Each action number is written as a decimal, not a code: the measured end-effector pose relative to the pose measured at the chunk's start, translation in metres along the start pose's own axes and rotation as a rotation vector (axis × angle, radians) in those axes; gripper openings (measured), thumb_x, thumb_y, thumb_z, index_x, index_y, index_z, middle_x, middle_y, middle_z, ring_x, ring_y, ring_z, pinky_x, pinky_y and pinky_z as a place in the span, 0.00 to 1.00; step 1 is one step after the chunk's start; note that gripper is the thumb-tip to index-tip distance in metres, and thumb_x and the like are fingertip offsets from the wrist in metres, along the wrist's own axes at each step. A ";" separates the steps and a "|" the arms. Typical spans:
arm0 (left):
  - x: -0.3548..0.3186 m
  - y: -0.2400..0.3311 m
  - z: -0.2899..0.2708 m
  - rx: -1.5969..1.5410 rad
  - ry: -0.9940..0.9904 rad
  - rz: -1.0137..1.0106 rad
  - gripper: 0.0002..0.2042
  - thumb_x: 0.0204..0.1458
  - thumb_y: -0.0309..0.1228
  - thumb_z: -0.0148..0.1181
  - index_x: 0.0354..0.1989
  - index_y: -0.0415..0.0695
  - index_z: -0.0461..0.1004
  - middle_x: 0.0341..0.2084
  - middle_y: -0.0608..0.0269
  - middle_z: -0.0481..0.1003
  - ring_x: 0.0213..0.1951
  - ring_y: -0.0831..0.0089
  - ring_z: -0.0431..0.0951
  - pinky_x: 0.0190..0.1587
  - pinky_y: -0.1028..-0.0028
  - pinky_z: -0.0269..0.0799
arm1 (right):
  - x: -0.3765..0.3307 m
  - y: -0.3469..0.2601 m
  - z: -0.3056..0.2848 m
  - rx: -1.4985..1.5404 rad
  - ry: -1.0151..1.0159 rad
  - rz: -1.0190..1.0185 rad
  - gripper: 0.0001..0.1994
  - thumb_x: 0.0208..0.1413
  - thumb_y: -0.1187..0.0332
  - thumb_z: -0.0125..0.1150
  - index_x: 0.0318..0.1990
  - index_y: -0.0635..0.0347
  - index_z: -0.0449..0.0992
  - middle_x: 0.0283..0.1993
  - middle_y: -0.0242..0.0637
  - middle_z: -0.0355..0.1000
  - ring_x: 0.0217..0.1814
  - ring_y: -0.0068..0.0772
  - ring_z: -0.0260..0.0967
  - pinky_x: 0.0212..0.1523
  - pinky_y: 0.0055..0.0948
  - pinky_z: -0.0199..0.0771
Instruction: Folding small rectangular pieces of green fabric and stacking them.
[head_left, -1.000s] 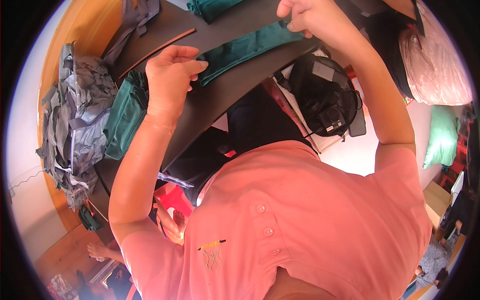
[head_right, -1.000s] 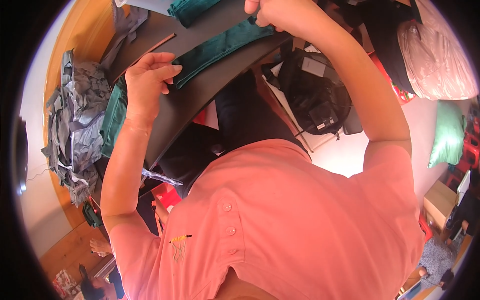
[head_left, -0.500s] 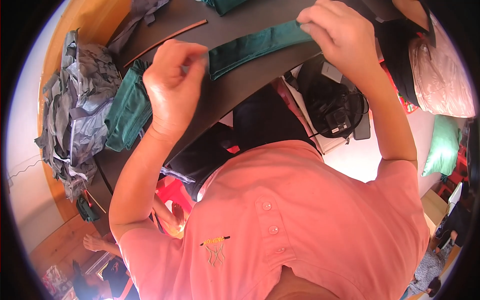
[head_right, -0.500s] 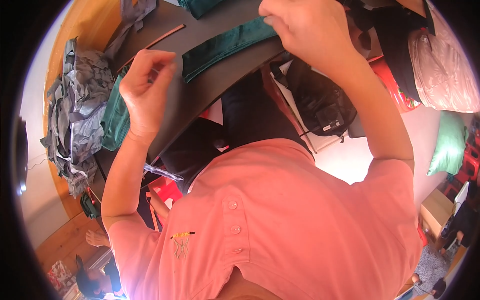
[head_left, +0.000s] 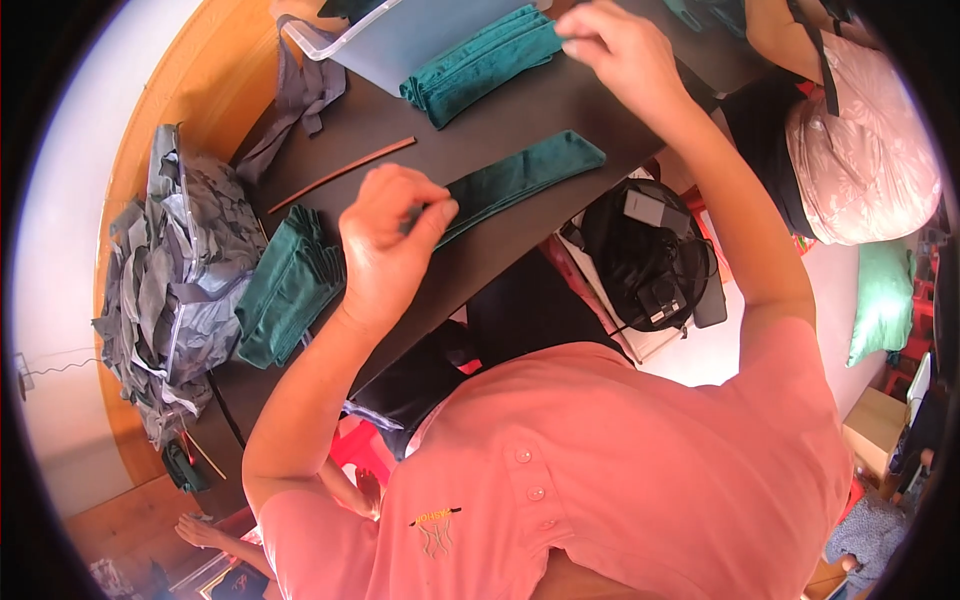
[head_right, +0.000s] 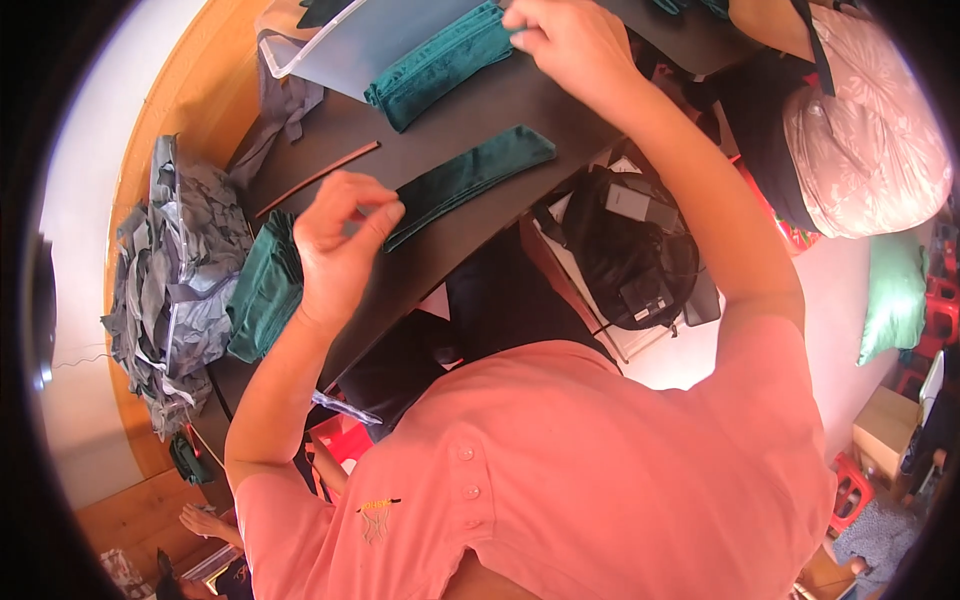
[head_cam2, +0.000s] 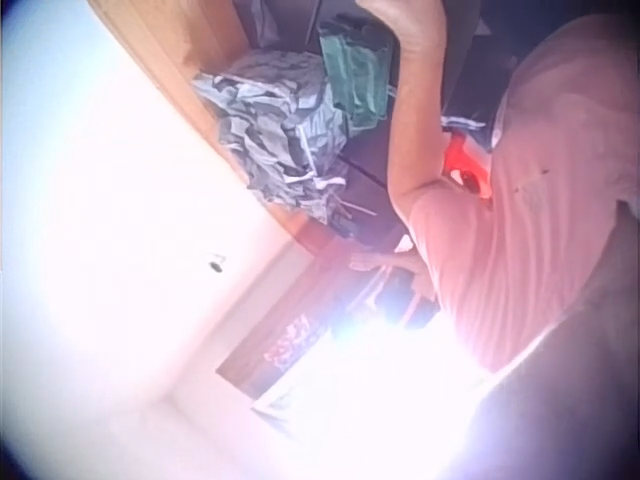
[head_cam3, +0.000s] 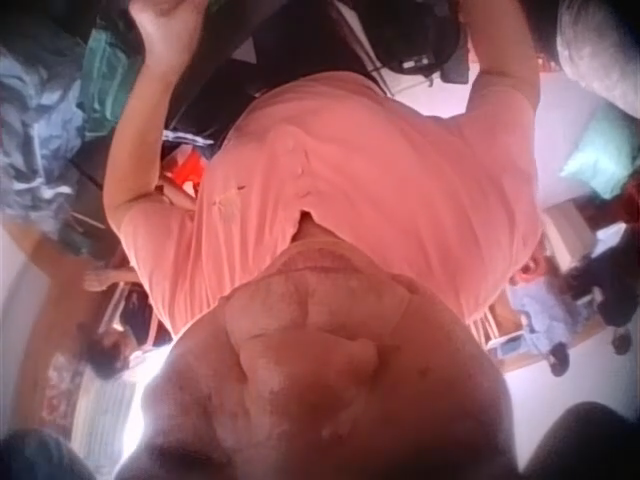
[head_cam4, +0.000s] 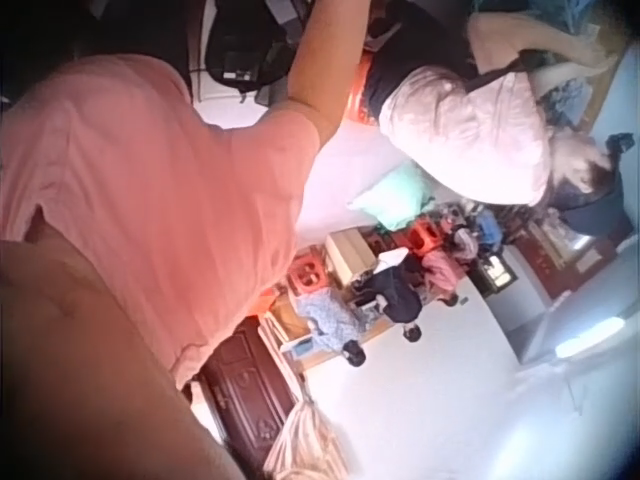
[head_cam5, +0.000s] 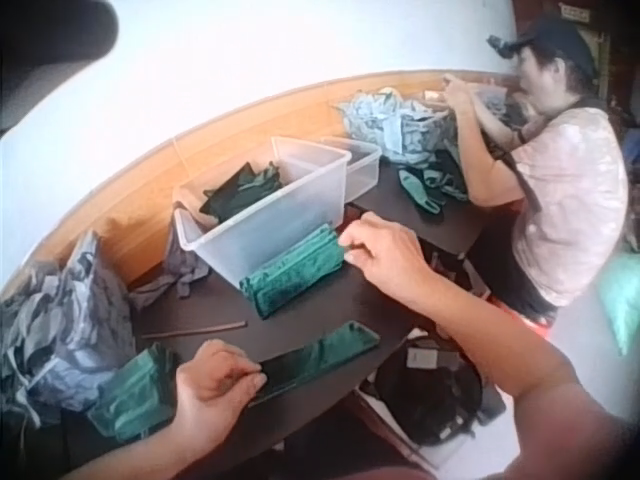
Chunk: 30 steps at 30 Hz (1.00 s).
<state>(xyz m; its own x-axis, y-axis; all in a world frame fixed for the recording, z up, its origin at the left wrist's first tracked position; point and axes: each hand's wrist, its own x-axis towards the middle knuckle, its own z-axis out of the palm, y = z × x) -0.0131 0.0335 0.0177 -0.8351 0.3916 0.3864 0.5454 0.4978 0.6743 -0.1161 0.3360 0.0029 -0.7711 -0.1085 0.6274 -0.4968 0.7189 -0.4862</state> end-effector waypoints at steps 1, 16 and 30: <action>0.009 0.002 -0.002 0.025 0.066 -0.012 0.07 0.44 0.15 0.66 0.30 0.39 0.78 0.30 0.59 0.76 0.35 0.63 0.75 0.37 0.68 0.73 | 0.012 -0.009 0.002 0.013 0.030 0.007 0.05 0.51 0.70 0.67 0.34 0.57 0.78 0.35 0.38 0.74 0.38 0.44 0.75 0.40 0.38 0.73; 0.128 -0.018 0.021 0.157 -0.069 0.052 0.13 0.49 0.28 0.70 0.44 0.45 0.82 0.37 0.64 0.80 0.40 0.67 0.77 0.48 0.70 0.72 | 0.040 -0.007 -0.023 0.833 -0.240 0.114 0.05 0.56 0.79 0.63 0.34 0.59 0.74 0.30 0.25 0.73 0.33 0.16 0.69 0.37 0.18 0.66; 0.107 0.022 0.011 -0.986 -0.449 0.322 0.15 0.56 0.28 0.70 0.49 0.34 0.80 0.36 0.58 0.83 0.39 0.72 0.82 0.50 0.80 0.74 | 0.034 -0.079 -0.062 0.795 -0.315 -0.025 0.04 0.54 0.80 0.67 0.37 0.63 0.81 0.33 0.27 0.77 0.36 0.17 0.73 0.42 0.18 0.73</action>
<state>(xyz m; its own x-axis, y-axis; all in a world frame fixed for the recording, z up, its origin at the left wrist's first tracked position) -0.0902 0.0949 0.0671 -0.4560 0.7327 0.5052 0.2700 -0.4270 0.8630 -0.0780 0.3177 0.1001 -0.7722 -0.3884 0.5027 -0.5564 0.0316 -0.8303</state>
